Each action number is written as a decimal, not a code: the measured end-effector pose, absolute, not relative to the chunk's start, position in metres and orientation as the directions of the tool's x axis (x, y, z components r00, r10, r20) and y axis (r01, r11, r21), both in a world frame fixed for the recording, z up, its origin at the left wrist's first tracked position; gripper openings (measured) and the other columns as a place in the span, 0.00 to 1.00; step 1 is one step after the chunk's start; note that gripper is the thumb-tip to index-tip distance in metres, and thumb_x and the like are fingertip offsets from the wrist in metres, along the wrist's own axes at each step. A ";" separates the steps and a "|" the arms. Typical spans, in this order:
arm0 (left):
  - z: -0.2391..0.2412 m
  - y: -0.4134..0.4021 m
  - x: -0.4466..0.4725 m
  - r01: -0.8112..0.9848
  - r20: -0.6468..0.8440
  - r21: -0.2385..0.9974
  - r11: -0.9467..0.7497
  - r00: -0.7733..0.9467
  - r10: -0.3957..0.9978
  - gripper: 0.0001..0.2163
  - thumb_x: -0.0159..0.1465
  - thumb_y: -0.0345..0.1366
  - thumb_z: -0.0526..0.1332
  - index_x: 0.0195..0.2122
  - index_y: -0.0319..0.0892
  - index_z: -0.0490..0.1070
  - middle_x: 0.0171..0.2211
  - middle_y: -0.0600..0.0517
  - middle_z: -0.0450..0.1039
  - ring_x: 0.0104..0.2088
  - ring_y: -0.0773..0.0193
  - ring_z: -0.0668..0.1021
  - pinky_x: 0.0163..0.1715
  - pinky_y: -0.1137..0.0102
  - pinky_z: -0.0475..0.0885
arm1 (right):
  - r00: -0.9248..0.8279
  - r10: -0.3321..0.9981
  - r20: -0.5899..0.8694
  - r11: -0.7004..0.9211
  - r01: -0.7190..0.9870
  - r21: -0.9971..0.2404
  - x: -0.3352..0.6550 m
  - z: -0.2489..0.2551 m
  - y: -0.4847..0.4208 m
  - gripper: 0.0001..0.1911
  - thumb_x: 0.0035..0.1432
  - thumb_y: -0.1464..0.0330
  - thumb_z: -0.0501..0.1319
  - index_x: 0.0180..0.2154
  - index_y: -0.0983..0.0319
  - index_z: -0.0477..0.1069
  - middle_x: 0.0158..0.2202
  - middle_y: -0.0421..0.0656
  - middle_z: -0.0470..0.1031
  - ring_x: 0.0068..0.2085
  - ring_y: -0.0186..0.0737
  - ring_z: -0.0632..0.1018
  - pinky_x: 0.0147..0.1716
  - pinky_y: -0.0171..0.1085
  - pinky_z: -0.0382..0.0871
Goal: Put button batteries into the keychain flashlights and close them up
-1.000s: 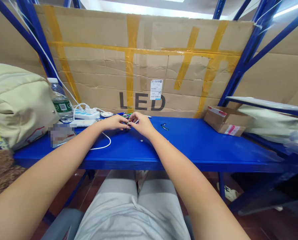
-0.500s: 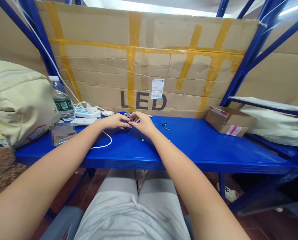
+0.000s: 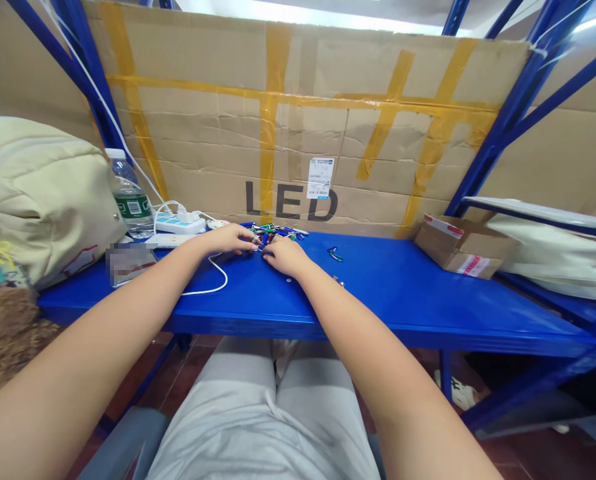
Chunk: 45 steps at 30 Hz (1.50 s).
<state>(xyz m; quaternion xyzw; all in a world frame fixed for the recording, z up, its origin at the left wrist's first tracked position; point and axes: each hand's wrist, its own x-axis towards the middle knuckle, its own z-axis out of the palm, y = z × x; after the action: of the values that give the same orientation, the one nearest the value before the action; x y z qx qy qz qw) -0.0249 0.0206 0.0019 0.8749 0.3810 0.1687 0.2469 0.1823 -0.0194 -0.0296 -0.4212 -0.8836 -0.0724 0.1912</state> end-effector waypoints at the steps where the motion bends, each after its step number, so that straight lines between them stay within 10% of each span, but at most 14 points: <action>1: 0.002 0.021 -0.025 0.579 0.116 0.556 -0.597 0.657 0.745 0.16 0.54 0.48 0.64 0.35 0.39 0.76 0.29 0.52 0.72 0.29 0.67 0.71 0.29 0.72 0.68 | -0.576 0.716 0.394 0.637 0.770 -0.030 0.183 -0.030 -0.019 0.10 0.60 0.71 0.61 0.39 0.60 0.80 0.37 0.48 0.76 0.41 0.44 0.74 0.41 0.40 0.65; 14: 0.001 0.024 -0.025 0.593 0.111 0.456 -0.663 0.702 0.704 0.16 0.57 0.48 0.61 0.35 0.39 0.76 0.26 0.54 0.70 0.25 0.68 0.70 0.28 0.71 0.64 | -0.487 0.791 0.369 0.574 0.799 -0.177 0.183 -0.030 -0.015 0.04 0.55 0.71 0.65 0.31 0.63 0.79 0.33 0.47 0.79 0.35 0.43 0.76 0.35 0.38 0.65; 22: 0.001 0.017 -0.020 0.549 0.073 0.540 -0.638 0.725 0.685 0.18 0.57 0.48 0.61 0.40 0.39 0.77 0.32 0.51 0.74 0.28 0.68 0.72 0.30 0.73 0.67 | -0.305 0.698 0.648 0.652 0.644 -0.399 0.184 -0.020 -0.028 0.05 0.56 0.70 0.64 0.34 0.61 0.78 0.31 0.42 0.73 0.33 0.36 0.73 0.34 0.35 0.65; 37: 0.005 0.004 -0.014 0.526 0.021 0.644 -0.556 0.714 0.700 0.15 0.56 0.45 0.64 0.39 0.40 0.76 0.36 0.50 0.75 0.36 0.64 0.75 0.35 0.71 0.72 | -0.347 0.688 0.637 0.677 0.624 -0.391 0.184 -0.018 -0.030 0.10 0.55 0.69 0.64 0.40 0.61 0.78 0.30 0.41 0.73 0.31 0.36 0.72 0.33 0.35 0.64; 45: 0.006 0.006 -0.016 0.540 0.057 0.587 -0.604 0.716 0.696 0.19 0.56 0.47 0.64 0.42 0.39 0.77 0.35 0.49 0.76 0.33 0.65 0.75 0.32 0.72 0.69 | -0.511 0.851 0.116 0.499 0.722 -0.480 0.224 0.009 -0.054 0.11 0.49 0.64 0.67 0.35 0.61 0.80 0.28 0.40 0.78 0.30 0.37 0.75 0.29 0.35 0.65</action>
<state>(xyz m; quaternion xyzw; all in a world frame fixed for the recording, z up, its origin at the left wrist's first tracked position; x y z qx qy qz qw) -0.0158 0.0061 0.0055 0.8842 0.3493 0.1413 0.2760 0.2237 -0.0538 0.0091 -0.4635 -0.8485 0.1889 0.1718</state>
